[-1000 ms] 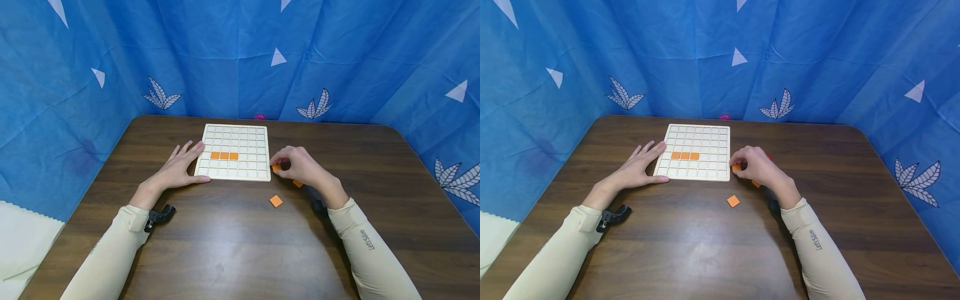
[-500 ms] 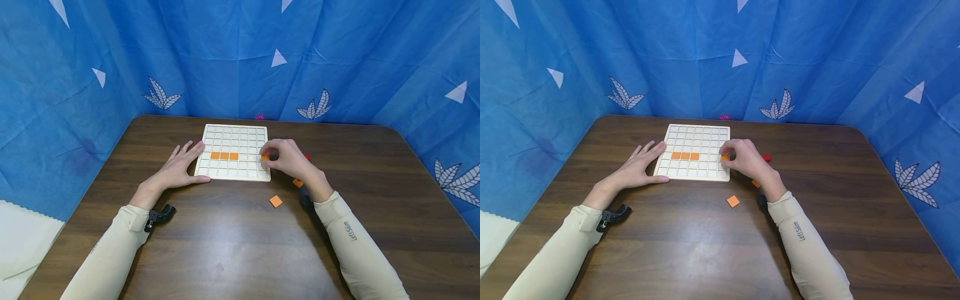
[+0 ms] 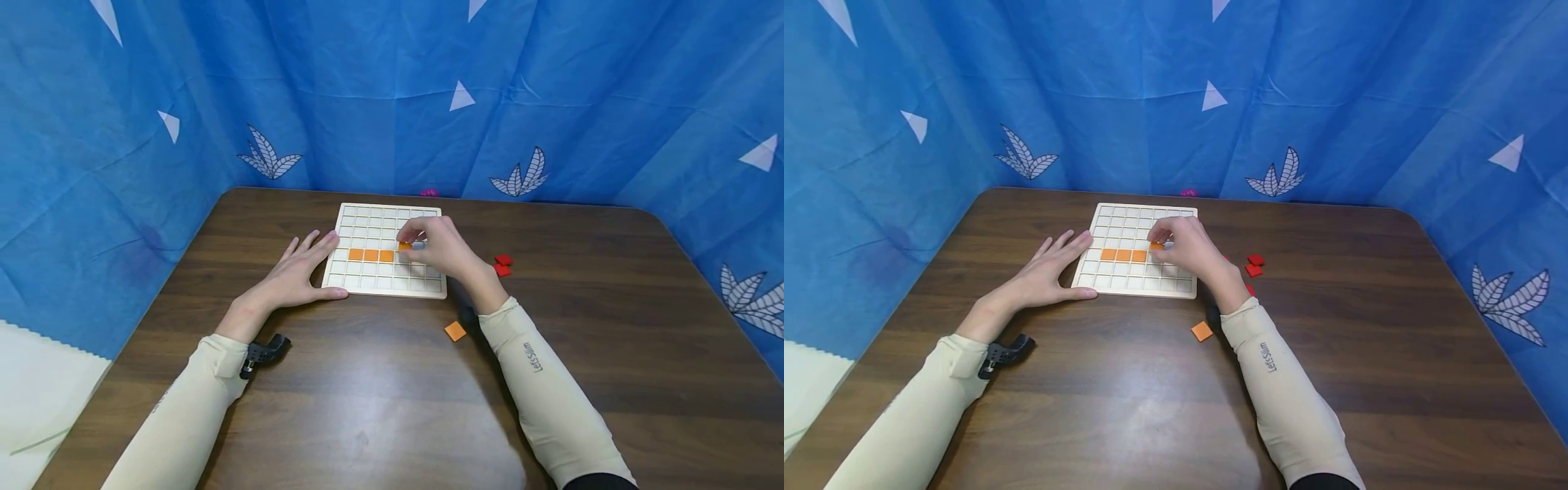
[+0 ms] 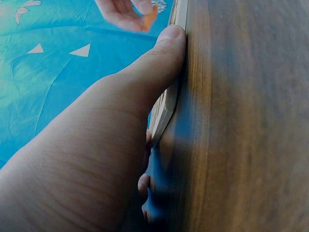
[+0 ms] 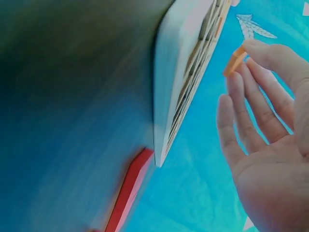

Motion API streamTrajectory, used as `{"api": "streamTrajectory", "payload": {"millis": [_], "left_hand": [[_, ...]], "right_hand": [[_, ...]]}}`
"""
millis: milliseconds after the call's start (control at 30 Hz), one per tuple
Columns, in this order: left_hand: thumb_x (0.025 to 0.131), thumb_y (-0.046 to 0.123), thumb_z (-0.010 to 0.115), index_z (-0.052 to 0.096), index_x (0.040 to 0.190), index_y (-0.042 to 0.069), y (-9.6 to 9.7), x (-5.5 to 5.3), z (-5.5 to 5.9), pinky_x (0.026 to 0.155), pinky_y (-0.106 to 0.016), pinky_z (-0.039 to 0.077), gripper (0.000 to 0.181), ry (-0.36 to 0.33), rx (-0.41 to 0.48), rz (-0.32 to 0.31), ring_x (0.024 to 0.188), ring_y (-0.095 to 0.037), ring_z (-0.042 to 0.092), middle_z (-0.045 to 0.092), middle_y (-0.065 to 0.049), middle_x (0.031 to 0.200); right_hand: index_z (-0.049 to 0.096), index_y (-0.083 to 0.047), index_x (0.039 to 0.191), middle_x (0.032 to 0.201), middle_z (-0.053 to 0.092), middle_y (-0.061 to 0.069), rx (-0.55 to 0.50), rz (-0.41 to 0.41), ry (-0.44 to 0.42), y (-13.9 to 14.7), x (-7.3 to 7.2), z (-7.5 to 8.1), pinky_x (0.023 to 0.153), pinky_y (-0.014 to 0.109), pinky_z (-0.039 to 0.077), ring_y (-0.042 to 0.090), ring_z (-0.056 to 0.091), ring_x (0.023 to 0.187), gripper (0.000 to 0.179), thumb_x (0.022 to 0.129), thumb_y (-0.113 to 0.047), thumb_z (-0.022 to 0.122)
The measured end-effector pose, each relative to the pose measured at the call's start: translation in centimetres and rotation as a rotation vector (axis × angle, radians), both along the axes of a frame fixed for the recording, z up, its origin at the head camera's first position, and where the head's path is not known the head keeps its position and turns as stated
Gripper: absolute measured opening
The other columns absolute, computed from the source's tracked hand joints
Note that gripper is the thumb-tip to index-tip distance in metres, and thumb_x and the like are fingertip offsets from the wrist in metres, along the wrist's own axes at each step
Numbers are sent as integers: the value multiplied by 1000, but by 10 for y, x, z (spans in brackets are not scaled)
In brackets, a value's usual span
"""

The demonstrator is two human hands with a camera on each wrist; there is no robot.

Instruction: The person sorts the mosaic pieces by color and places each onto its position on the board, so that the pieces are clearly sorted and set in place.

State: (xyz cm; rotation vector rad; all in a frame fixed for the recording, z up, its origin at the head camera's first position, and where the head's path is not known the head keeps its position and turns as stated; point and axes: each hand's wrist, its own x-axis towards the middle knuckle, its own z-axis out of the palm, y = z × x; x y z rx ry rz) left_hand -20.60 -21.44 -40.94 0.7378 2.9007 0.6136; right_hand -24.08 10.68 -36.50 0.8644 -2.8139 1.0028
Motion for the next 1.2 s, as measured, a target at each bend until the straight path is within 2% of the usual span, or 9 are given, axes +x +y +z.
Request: {"api": "streamTrajectory", "payload": {"millis": [500, 933, 1200], "left_hand": [[85, 67, 78, 19, 170, 15, 1, 0, 1, 131, -59, -2, 116, 1, -5, -10, 165, -35, 4, 15, -3, 178], [85, 66, 78, 19, 170, 15, 1, 1, 0, 132, -59, -2, 116, -1, -6, -7, 165, -35, 5, 15, -2, 178], [85, 65, 78, 19, 170, 15, 1, 1, 1, 131, -60, -2, 115, 2, -4, -5, 165, -35, 5, 16, -3, 178]], "right_hand": [[80, -7, 101, 96, 79, 5, 66, 26, -80, -7, -2, -6, 91, 37, 60, 20, 70, 94, 17, 86, -5, 87], [80, -6, 101, 97, 79, 7, 78, -7, -60, -8, 1, -8, 88, 36, 62, 21, 72, 89, 20, 84, -5, 89], [81, -7, 102, 97, 78, 7, 58, -15, -16, 2, 13, -7, 87, 39, 62, 23, 70, 91, 17, 87, -9, 86]]}}
